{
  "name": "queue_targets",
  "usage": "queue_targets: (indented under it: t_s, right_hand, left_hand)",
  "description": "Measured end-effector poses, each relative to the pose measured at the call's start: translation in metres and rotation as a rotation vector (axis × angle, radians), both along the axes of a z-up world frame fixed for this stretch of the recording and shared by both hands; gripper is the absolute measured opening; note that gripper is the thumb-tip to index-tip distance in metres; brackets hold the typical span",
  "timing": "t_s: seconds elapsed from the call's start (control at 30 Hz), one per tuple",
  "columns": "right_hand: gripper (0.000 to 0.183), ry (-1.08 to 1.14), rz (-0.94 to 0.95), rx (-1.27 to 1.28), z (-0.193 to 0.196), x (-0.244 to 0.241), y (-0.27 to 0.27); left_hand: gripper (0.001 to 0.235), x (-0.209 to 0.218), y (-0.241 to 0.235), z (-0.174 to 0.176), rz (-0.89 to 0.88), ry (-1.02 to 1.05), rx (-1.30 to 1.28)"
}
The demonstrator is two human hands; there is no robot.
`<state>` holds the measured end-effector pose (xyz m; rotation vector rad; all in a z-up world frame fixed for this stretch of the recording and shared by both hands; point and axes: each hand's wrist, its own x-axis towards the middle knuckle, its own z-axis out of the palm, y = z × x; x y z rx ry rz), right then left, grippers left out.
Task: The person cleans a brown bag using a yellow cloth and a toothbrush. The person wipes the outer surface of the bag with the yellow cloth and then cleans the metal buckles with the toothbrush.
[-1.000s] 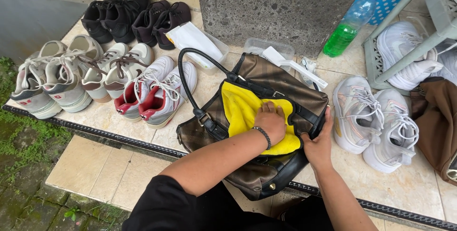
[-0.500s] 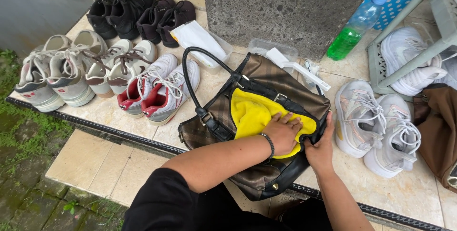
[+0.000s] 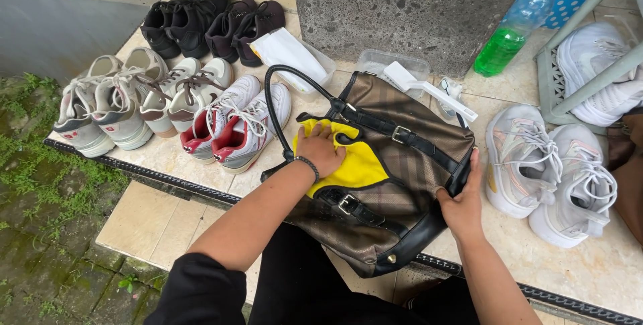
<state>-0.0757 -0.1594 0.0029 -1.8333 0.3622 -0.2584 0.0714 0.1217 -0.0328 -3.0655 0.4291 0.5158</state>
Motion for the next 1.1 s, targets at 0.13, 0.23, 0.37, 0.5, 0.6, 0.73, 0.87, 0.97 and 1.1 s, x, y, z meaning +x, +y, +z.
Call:
queue_targets:
  t_s: [0.13,0.23,0.37,0.5,0.6,0.73,0.87,0.97,1.1]
  right_hand:
    - [0.104,0.03,-0.026,-0.029,0.007,0.0,0.008]
    - [0.104,0.035,-0.051,-0.052,0.005,0.0,0.01]
    - [0.104,0.063,-0.039,-0.051,0.017,-0.003,0.014]
    - [0.101,0.054,-0.022,-0.023,0.026,-0.007,0.017]
    - [0.103,0.035,-0.032,-0.03,0.016,-0.005,0.011]
    - [0.103,0.042,-0.045,-0.02,0.013,-0.004,0.011]
    - [0.104,0.077,-0.05,-0.061,0.008,-0.001,0.004]
    - [0.104,0.085,-0.037,-0.065,0.014,-0.002,0.007]
    - [0.103,0.092,-0.034,-0.07,0.014,0.002,0.005]
  left_hand:
    - [0.07,-0.022,-0.033,0.025,-0.028,0.022,-0.058]
    - [0.076,-0.047,-0.057,0.03,-0.114,0.129,-0.205]
    - [0.074,-0.043,-0.044,0.029,-0.195,0.05,-0.12]
    - [0.075,0.002,-0.015,0.011,0.024,0.063,0.004]
    - [0.075,0.01,-0.023,-0.001,-0.005,0.055,-0.011]
    - [0.075,-0.016,-0.018,-0.004,-0.103,0.089,-0.105]
    - [0.072,-0.09,-0.018,0.018,-0.349,-0.01,-0.354]
    - [0.071,-0.111,-0.009,0.017,-0.368,-0.118,-0.329]
    - [0.079,-0.086,0.003,0.012,-0.157,-0.107,-0.041]
